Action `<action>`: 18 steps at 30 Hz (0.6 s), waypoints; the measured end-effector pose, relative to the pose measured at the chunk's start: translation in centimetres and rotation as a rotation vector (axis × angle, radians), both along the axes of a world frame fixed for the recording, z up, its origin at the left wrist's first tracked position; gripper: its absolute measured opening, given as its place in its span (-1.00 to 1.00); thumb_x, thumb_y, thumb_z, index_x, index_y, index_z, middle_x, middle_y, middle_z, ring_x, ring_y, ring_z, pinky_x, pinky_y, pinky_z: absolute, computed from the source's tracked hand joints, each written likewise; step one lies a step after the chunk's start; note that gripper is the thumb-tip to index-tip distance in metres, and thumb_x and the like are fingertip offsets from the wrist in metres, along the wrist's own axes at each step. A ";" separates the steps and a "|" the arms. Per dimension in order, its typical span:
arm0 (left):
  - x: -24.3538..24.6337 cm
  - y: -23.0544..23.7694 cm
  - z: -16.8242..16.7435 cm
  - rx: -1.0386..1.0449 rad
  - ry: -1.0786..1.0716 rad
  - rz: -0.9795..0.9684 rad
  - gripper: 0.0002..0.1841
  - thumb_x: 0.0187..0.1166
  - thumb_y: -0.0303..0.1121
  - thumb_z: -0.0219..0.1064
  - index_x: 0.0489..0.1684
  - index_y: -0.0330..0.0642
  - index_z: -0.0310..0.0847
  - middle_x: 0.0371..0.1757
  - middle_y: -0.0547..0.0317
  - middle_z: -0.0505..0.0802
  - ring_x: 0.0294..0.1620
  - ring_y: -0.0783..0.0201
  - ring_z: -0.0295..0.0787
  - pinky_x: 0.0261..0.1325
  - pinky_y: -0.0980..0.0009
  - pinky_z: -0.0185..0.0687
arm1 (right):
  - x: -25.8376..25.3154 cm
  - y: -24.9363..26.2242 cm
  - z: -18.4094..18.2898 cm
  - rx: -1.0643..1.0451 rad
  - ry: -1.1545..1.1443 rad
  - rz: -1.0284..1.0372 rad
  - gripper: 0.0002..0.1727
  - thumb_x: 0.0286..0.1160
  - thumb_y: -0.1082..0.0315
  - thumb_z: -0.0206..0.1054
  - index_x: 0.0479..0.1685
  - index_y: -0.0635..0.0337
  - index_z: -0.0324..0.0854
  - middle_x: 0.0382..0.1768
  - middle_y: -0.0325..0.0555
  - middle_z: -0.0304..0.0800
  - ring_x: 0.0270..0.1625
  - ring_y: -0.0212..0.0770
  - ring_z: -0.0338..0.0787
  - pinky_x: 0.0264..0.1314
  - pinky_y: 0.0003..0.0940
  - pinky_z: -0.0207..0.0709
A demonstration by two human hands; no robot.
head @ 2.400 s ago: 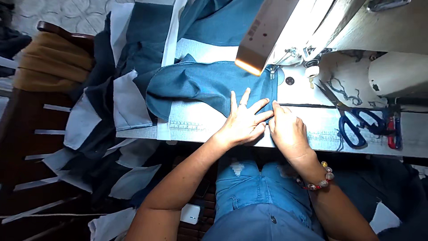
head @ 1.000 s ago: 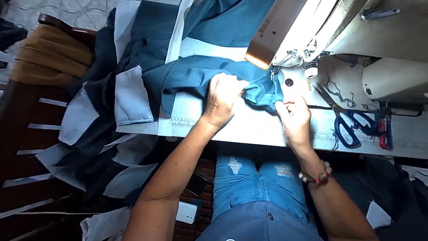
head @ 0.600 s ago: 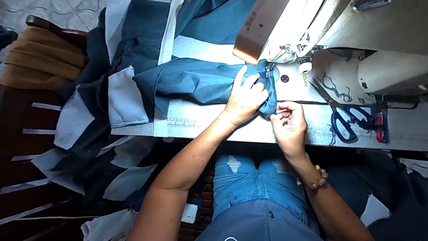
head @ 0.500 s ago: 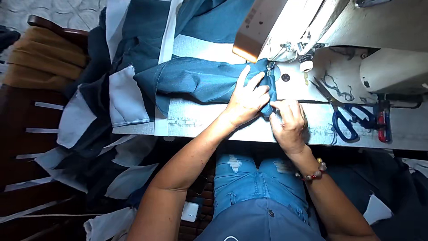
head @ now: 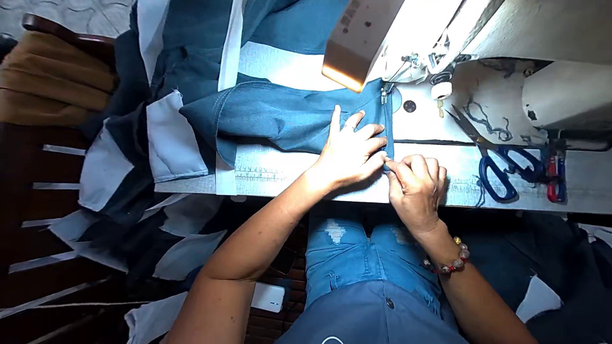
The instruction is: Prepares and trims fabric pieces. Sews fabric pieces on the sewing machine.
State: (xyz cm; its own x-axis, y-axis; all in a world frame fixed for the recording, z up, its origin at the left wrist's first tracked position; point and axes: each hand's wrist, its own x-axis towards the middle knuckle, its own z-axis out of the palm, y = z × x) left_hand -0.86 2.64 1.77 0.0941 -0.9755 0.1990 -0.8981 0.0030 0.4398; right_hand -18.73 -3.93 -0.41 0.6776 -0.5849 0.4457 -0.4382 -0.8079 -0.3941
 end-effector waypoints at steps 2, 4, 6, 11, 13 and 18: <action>0.1 0.7 -0.1 -0.022 0.027 0.026 -0.49 0.67 -0.16 -0.08 0.24 -0.05 0.82 0.48 0.08 0.77 0.74 -0.29 0.33 0.64 -0.63 -0.41 | 0.1 0.1 0.0 -0.007 0.001 0.007 -0.74 0.48 0.36 0.31 -0.04 0.05 0.92 -0.26 0.02 0.71 -0.08 0.11 0.65 -0.03 0.02 0.33; -0.3 1.3 -0.4 -0.050 0.053 0.046 -0.51 0.67 -0.19 -0.06 0.26 -0.09 0.81 0.50 0.04 0.76 0.73 -0.28 0.35 0.67 -0.56 -0.32 | 0.2 0.1 0.0 -0.005 -0.008 0.011 -0.74 0.48 0.37 0.31 -0.05 0.05 0.92 -0.24 0.03 0.72 -0.05 0.12 0.65 -0.01 0.02 0.33; -0.9 1.7 -0.2 -0.044 0.060 0.063 -0.51 0.67 -0.17 -0.03 0.27 -0.11 0.80 0.51 0.00 0.74 0.72 -0.31 0.36 0.68 -0.54 -0.29 | 0.3 0.1 0.0 -0.009 -0.017 0.024 -0.75 0.47 0.37 0.31 -0.07 0.06 0.92 -0.07 0.07 0.80 0.05 0.16 0.68 0.04 0.06 0.35; -1.1 1.7 -0.5 -0.039 0.020 0.086 -0.48 0.66 -0.12 -0.01 0.40 -0.11 0.74 0.56 0.02 0.70 0.71 -0.29 0.38 0.69 -0.51 -0.24 | 0.3 -0.5 -0.2 -0.061 -0.019 0.087 -0.74 0.47 0.42 0.28 -0.11 0.12 0.92 0.28 -0.02 0.87 0.37 0.21 0.73 0.26 0.13 0.45; -0.9 1.6 -0.5 -0.016 0.011 0.085 -0.47 0.69 -0.11 -0.03 0.46 -0.10 0.69 0.60 0.04 0.67 0.74 -0.27 0.35 0.71 -0.49 -0.27 | 0.4 -0.7 0.0 -0.088 -0.007 0.086 -0.75 0.46 0.43 0.29 -0.12 0.12 0.93 0.23 -0.04 0.90 0.37 0.18 0.76 0.27 0.11 0.47; -0.1 0.8 -1.1 -0.022 -0.003 0.083 -0.45 0.70 -0.11 -0.09 0.52 -0.07 0.65 0.61 0.04 0.66 0.74 -0.25 0.35 0.70 -0.50 -0.29 | 1.1 -1.3 0.3 -0.093 0.024 0.100 -0.74 0.46 0.43 0.29 -0.11 0.12 0.93 0.23 -0.03 0.90 0.35 0.17 0.78 0.28 0.13 0.45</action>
